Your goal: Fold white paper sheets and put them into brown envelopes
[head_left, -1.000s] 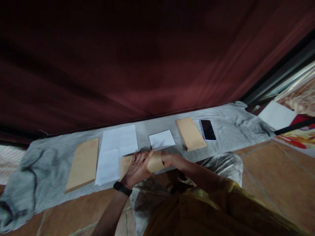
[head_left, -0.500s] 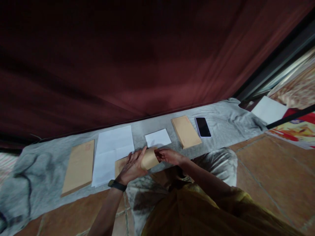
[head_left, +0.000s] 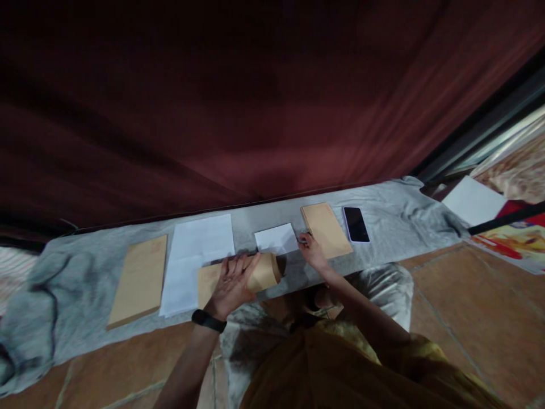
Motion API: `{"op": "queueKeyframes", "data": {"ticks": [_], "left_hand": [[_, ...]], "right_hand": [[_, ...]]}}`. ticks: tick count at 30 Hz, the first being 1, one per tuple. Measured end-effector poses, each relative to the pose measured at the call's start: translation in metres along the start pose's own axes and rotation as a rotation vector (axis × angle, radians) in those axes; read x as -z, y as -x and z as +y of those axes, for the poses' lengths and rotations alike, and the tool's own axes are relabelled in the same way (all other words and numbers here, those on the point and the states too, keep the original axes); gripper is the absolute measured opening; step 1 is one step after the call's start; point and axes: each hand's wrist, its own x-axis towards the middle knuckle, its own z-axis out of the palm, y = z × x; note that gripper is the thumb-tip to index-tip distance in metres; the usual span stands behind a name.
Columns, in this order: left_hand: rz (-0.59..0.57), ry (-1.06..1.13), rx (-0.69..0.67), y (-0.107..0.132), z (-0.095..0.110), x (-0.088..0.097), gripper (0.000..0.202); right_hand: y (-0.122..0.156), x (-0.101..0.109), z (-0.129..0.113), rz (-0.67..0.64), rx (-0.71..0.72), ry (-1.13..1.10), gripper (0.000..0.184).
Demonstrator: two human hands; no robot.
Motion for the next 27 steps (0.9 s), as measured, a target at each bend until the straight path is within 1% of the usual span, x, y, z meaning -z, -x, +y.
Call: {"op": "queueKeyframes", "data": {"ticks": [5, 10, 15, 22, 27], "left_hand": [[-0.003, -0.074, 0.022, -0.006, 0.005, 0.007, 0.113], [0.000, -0.081, 0.035, -0.007, 0.007, 0.004, 0.117], [0.000, -0.095, 0.031, -0.006, 0.007, 0.002, 0.117], [-0.005, -0.065, 0.049, -0.006, 0.008, 0.001, 0.119], [0.021, -0.036, 0.060, -0.002, 0.006, -0.004, 0.114]], "right_hand": [[-0.005, -0.006, -0.003, 0.040, 0.019, 0.187, 0.028], [-0.013, -0.015, -0.008, 0.038, 0.030, 0.295, 0.027], [-0.017, -0.023, -0.015, 0.047, 0.002, 0.365, 0.030], [-0.015, -0.030, -0.024, 0.064, -0.049, 0.428, 0.043], [-0.015, -0.034, -0.029, 0.079, -0.082, 0.430, 0.040]]}}
